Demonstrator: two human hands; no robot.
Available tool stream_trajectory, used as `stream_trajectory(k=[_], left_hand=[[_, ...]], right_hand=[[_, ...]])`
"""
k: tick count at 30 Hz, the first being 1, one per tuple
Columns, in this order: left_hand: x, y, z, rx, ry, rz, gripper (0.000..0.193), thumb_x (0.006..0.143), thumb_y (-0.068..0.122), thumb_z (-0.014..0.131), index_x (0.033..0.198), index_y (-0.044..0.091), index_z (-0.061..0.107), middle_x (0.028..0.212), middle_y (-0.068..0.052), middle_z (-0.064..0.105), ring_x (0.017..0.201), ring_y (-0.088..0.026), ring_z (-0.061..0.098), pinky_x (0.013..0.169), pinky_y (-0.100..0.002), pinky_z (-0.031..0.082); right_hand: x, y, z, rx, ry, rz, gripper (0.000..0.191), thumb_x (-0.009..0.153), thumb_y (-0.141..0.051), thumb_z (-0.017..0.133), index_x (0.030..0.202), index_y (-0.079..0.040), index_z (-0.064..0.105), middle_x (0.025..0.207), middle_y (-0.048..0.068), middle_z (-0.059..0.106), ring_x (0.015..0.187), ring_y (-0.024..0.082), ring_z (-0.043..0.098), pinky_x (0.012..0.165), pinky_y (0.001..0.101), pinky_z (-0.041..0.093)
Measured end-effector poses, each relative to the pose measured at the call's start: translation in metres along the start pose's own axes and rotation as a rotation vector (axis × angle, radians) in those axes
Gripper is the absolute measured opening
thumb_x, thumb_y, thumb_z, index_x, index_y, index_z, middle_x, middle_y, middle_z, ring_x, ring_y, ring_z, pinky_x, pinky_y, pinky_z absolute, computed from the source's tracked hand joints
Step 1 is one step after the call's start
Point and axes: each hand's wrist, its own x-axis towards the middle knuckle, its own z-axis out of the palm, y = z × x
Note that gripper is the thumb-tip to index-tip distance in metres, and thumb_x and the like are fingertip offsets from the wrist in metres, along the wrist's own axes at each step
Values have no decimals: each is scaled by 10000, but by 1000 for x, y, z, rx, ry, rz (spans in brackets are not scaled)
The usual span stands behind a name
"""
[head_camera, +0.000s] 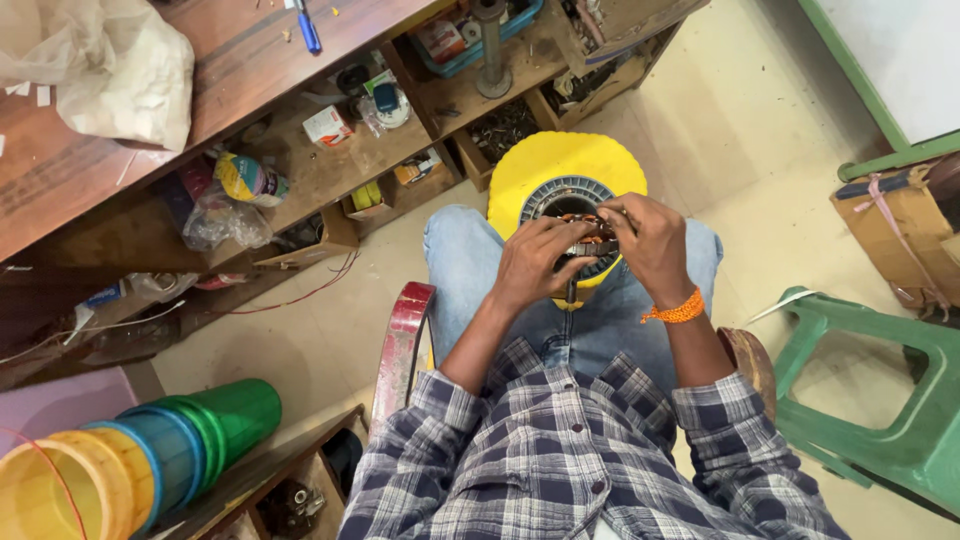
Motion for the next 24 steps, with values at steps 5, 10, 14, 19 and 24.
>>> stream_trajectory(k=[5, 10, 14, 19, 24], left_hand=[[16, 7, 18, -106, -51, -449, 438, 828, 200, 826, 1227, 58, 713, 1025, -115, 766, 967, -319, 686, 878, -408, 518], [30, -36, 31, -707, -213, -593, 255, 913, 144, 733, 1158, 75, 737, 1040, -77, 787, 964, -225, 759, 861, -351, 599], [27, -68, 0, -588, -340, -301, 175, 876, 133, 782, 1040, 74, 794, 1015, -65, 794, 946, -219, 736, 835, -354, 580], [40, -68, -23, -501, -463, -94, 143, 861, 127, 774, 995, 81, 783, 1020, -58, 780, 964, -246, 734, 830, -360, 567], [54, -57, -31, -401, -510, 20, 105, 879, 119, 746, 975, 114, 786, 1039, -49, 782, 981, -268, 719, 859, -378, 549]], right_hand=[[4, 7, 8, 17, 41, -19, 114, 897, -93, 812, 937, -21, 733, 863, 122, 720, 729, 257, 683, 643, 358, 522], [2, -6, 7, -25, 62, 42, 194, 833, -135, 877, 877, -18, 728, 745, 129, 658, 610, 245, 598, 577, 371, 466], [-17, -26, 7, 39, 9, 52, 152, 887, -129, 829, 902, -31, 714, 789, 116, 678, 639, 222, 638, 579, 357, 486], [-48, -49, 14, -21, -28, 144, 130, 912, -131, 782, 898, -25, 707, 791, 127, 709, 655, 254, 687, 570, 359, 493], [-64, -51, 26, 75, 62, 251, 94, 985, -95, 686, 1010, -10, 717, 828, 167, 708, 669, 272, 695, 601, 358, 503]])
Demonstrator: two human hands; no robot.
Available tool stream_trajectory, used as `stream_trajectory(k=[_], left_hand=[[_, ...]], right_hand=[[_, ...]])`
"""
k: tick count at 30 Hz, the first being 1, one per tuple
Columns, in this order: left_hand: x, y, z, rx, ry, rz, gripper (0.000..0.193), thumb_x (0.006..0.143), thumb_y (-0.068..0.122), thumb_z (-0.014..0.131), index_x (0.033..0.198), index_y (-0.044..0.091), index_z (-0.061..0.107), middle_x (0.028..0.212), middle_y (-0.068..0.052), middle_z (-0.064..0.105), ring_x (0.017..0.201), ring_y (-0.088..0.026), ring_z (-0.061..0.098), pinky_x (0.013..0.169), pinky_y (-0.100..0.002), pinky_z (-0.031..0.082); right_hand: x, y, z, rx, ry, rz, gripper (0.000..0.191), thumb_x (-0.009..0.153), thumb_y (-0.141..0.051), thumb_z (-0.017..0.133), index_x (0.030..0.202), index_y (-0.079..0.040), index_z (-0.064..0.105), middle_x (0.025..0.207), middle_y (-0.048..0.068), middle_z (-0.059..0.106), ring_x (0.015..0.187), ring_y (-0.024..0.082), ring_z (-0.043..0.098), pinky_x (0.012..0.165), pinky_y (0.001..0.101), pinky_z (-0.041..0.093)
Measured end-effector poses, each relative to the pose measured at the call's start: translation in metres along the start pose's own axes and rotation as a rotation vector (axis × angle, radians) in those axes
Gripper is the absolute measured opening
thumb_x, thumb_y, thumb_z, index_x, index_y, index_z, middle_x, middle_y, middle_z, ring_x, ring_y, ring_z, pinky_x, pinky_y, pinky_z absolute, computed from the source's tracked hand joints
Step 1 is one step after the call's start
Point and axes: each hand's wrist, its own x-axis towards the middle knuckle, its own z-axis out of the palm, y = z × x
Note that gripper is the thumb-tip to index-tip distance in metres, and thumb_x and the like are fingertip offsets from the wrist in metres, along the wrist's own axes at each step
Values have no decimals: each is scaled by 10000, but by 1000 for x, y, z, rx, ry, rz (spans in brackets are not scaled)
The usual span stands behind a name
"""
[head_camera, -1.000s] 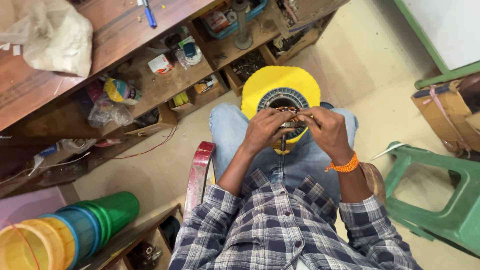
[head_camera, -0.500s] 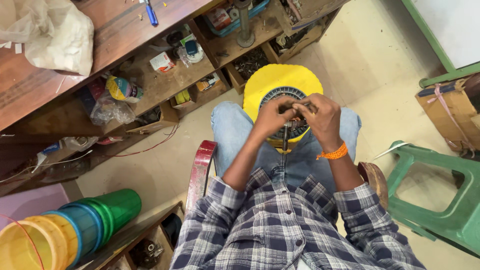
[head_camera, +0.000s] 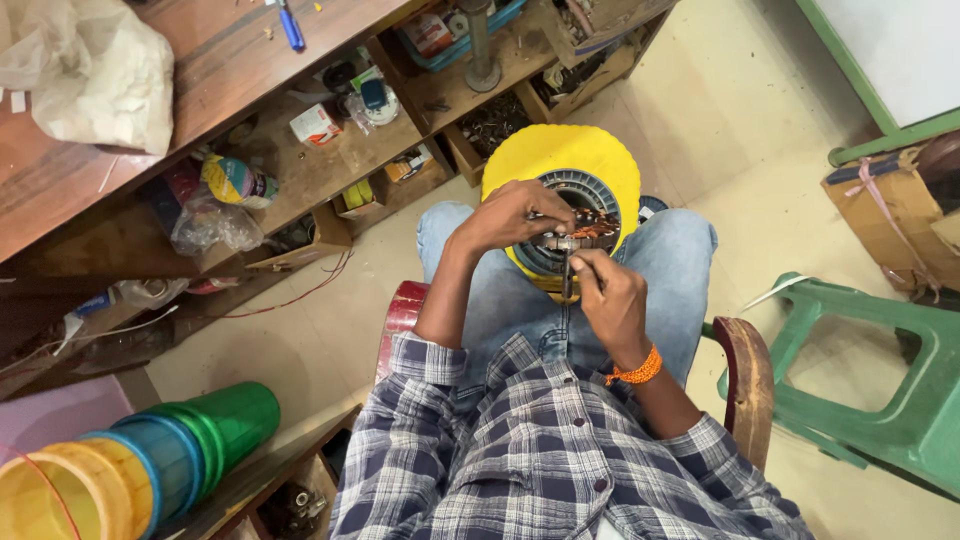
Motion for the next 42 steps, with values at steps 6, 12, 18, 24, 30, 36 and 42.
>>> stream_trajectory(k=[6, 12, 18, 24, 30, 36, 42], left_hand=[[6, 14, -5, 117, -61, -33, 139, 865, 158, 734, 996, 152, 781, 1061, -20, 783, 1019, -262, 723, 873, -392, 543], [-14, 37, 21, 283, 81, -105, 475, 739, 306, 832, 1182, 155, 746, 1100, -56, 739, 1027, -312, 646, 859, -427, 506], [-34, 31, 65, 463, 437, -29, 402, 824, 230, 833, 1210, 163, 743, 1212, 13, 746, 1119, -216, 661, 905, -356, 525], [-36, 19, 77, 466, 528, -13, 455, 773, 195, 865, 1206, 150, 735, 1244, 16, 742, 1081, -204, 671, 889, -340, 533], [-32, 39, 67, 368, 490, -69, 472, 789, 186, 837, 1243, 130, 722, 1248, 3, 739, 1100, -215, 664, 934, -356, 544], [-5, 40, 68, 74, 512, -549, 396, 883, 295, 799, 1214, 84, 752, 1016, -108, 782, 941, -279, 751, 872, -376, 583], [9, -12, 61, -578, 323, -359, 229, 975, 137, 746, 1146, -10, 788, 1020, -75, 811, 918, -113, 716, 838, -305, 585]], right_hand=[[-22, 29, 20, 57, -37, 41, 98, 994, -66, 656, 1036, 7, 706, 838, 183, 706, 689, 268, 715, 612, 354, 513], [-24, 69, 3, 54, -9, -67, 86, 963, -38, 678, 1024, 13, 712, 937, 172, 734, 792, 256, 725, 697, 363, 547], [-9, 55, -53, -51, 25, -61, 92, 937, -5, 747, 1026, -14, 770, 866, 130, 728, 665, 191, 652, 599, 317, 480], [40, 30, -59, -75, -24, -279, 96, 935, -30, 796, 1021, -13, 756, 841, 120, 710, 698, 212, 680, 613, 310, 491], [77, 32, -31, -104, -59, -336, 87, 922, -63, 804, 993, -30, 766, 924, 128, 754, 791, 247, 722, 676, 333, 546], [82, 36, -20, -108, -70, -187, 135, 856, -86, 842, 935, -17, 756, 832, 131, 716, 626, 259, 621, 587, 365, 475], [76, 23, -20, -63, 5, -310, 141, 882, -88, 835, 919, -28, 713, 834, 104, 673, 725, 231, 632, 639, 345, 480]])
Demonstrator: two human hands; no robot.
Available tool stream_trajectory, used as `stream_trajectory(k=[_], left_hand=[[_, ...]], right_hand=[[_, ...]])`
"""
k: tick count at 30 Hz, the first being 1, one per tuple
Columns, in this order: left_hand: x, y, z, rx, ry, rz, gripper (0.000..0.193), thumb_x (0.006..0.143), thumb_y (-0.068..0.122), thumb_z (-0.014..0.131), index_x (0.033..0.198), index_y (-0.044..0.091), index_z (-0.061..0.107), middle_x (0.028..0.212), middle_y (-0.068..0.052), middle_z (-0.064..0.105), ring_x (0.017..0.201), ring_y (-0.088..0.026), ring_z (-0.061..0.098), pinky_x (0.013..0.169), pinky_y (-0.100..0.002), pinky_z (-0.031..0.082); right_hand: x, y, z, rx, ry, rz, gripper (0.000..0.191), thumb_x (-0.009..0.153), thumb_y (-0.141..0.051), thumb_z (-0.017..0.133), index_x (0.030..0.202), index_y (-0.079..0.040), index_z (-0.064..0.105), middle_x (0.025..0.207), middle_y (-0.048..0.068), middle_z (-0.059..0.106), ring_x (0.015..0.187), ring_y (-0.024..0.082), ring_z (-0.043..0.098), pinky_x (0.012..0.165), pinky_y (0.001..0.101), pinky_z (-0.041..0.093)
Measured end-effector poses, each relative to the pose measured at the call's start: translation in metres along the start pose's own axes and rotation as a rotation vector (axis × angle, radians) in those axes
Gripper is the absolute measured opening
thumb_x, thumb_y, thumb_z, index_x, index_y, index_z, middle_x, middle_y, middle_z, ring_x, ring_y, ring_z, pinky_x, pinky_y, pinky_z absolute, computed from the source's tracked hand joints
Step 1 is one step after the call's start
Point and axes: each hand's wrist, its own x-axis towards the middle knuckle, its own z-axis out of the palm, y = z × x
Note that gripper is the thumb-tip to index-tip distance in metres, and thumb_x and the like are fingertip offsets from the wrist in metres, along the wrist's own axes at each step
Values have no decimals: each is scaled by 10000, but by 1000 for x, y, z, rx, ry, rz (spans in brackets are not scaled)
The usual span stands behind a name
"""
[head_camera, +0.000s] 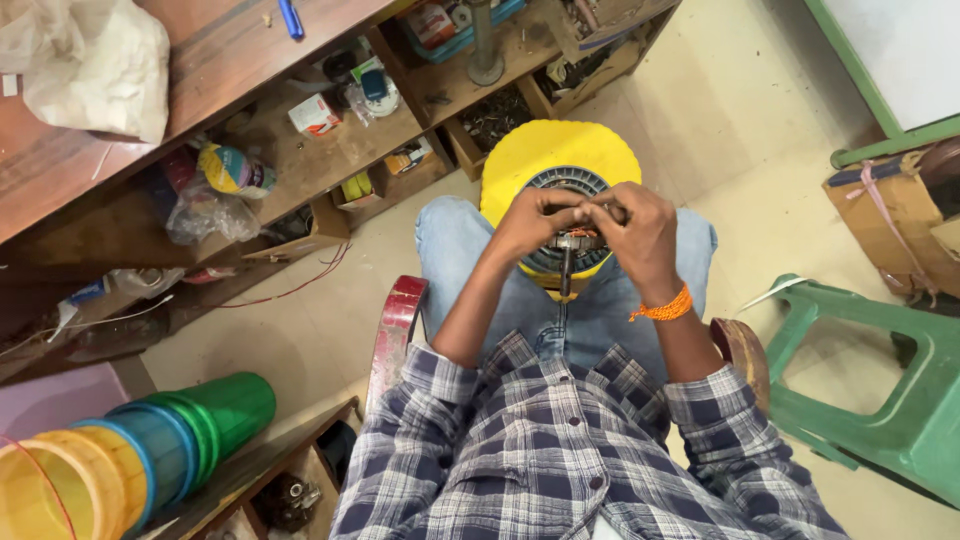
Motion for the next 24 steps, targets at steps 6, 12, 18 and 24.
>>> stream_trajectory(k=[6, 12, 18, 24], left_hand=[[0, 6, -32, -136, -271, -95, 199, 952, 105, 721, 1125, 21, 771, 1032, -42, 784, 957, -114, 695, 876, -285, 569], [-4, 25, -46, 364, -302, 259, 141, 915, 125, 732, 1042, 103, 792, 1073, -53, 763, 1032, -230, 716, 920, -351, 556], [-7, 22, -48, 455, -248, 345, 143, 883, 151, 733, 1003, 102, 794, 1080, -74, 781, 1055, -278, 702, 948, -385, 536], [-28, 26, -40, 549, -160, 293, 356, 831, 295, 796, 1145, 130, 761, 1151, -78, 754, 1058, -302, 665, 961, -413, 505]], right_hand=[[-2, -19, 9, 85, -33, 161, 143, 880, -62, 809, 885, -7, 676, 780, 94, 645, 625, 199, 606, 574, 339, 461], [-23, -37, -2, -8, -80, 99, 162, 862, -80, 833, 867, -15, 685, 724, 106, 610, 602, 217, 583, 563, 355, 451], [-53, -50, 7, -22, -69, 208, 134, 875, -51, 814, 873, -12, 686, 760, 105, 643, 605, 227, 600, 564, 355, 457], [-75, -33, 25, 98, 33, 219, 70, 898, 7, 743, 942, 7, 687, 837, 119, 664, 710, 251, 652, 646, 354, 487]])
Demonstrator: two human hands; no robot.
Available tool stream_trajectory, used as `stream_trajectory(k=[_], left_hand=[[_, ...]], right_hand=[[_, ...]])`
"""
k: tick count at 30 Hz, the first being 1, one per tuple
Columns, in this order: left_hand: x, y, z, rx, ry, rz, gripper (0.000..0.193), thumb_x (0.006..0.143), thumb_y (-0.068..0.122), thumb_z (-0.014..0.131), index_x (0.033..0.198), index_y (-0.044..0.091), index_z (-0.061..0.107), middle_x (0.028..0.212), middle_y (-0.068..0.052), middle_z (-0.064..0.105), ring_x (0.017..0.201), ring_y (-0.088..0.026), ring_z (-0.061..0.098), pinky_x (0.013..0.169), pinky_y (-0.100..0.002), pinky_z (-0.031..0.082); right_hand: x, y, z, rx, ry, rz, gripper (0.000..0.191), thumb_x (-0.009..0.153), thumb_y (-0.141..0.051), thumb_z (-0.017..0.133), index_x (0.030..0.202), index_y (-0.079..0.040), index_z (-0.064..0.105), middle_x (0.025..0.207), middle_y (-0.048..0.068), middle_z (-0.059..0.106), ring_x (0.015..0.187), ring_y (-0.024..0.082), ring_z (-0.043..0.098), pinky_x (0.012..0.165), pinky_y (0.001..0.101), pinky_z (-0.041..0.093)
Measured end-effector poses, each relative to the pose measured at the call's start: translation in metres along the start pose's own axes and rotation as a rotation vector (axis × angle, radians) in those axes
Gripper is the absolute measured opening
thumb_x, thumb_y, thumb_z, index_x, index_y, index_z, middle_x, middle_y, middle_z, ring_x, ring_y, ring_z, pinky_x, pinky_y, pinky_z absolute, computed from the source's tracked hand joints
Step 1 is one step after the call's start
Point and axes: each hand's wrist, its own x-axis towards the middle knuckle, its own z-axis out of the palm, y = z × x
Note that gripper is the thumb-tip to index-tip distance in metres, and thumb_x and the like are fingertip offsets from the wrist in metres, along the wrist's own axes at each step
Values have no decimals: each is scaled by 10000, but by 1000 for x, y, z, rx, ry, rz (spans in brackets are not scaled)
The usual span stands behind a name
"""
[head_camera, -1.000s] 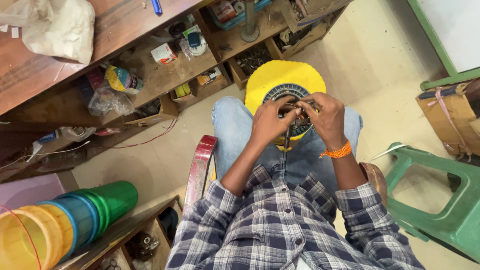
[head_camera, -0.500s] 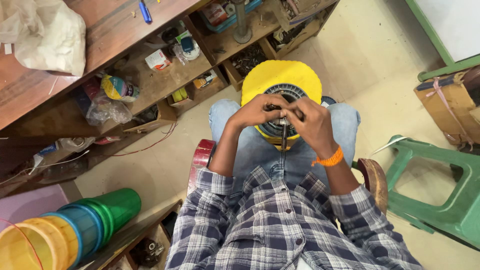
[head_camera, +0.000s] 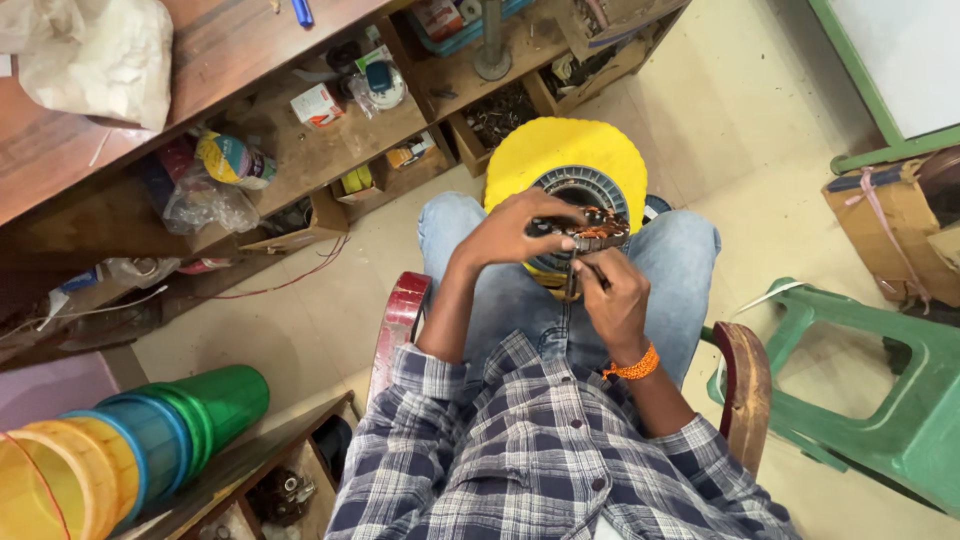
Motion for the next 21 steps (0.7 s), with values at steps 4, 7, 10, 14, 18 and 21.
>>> stream_trajectory(k=[4, 7, 10, 14, 18, 21], left_hand=[[-8, 13, 33, 219, 168, 44, 495, 780, 344, 827, 1224, 149, 726, 1225, -57, 728, 1103, -285, 642, 981, -408, 473], [-13, 16, 56, 335, 307, 1, 500, 797, 350, 843, 1237, 151, 715, 1244, -29, 720, 1105, -250, 636, 940, -387, 455], [-18, 10, 65, 359, 401, 55, 505, 804, 312, 850, 1256, 143, 703, 1261, -11, 717, 1109, -228, 633, 944, -378, 450], [-20, 1, 63, 356, 406, 101, 528, 797, 320, 872, 1260, 143, 693, 1214, 4, 728, 1077, -210, 647, 917, -368, 448], [-21, -1, 63, 352, 401, 98, 557, 788, 317, 878, 1283, 138, 697, 1176, 5, 735, 1053, -204, 657, 912, -366, 449], [-20, 0, 63, 335, 407, 98, 549, 789, 322, 880, 1274, 143, 697, 1211, 8, 735, 1075, -205, 656, 915, -362, 450]], right_hand=[[-14, 28, 4, 23, -17, 32, 76, 904, 17, 738, 965, 22, 693, 843, 134, 658, 728, 257, 649, 661, 350, 490], [-15, 42, -12, 31, 1, 23, 72, 921, 24, 724, 992, 11, 719, 832, 113, 660, 723, 224, 638, 662, 338, 482], [-11, 40, -42, -35, 20, 36, 128, 915, 30, 740, 1032, -12, 771, 808, 105, 649, 676, 193, 586, 618, 331, 438], [13, 25, -64, -77, 6, -46, 133, 890, 1, 809, 1018, -22, 780, 763, 98, 612, 612, 171, 523, 563, 324, 388], [45, 14, -56, -72, -68, -200, 127, 896, -6, 815, 1014, -12, 769, 797, 107, 643, 637, 196, 569, 571, 328, 421], [63, 11, -46, -40, -124, -229, 99, 929, -20, 791, 1016, -10, 746, 866, 103, 687, 728, 192, 676, 622, 300, 505]])
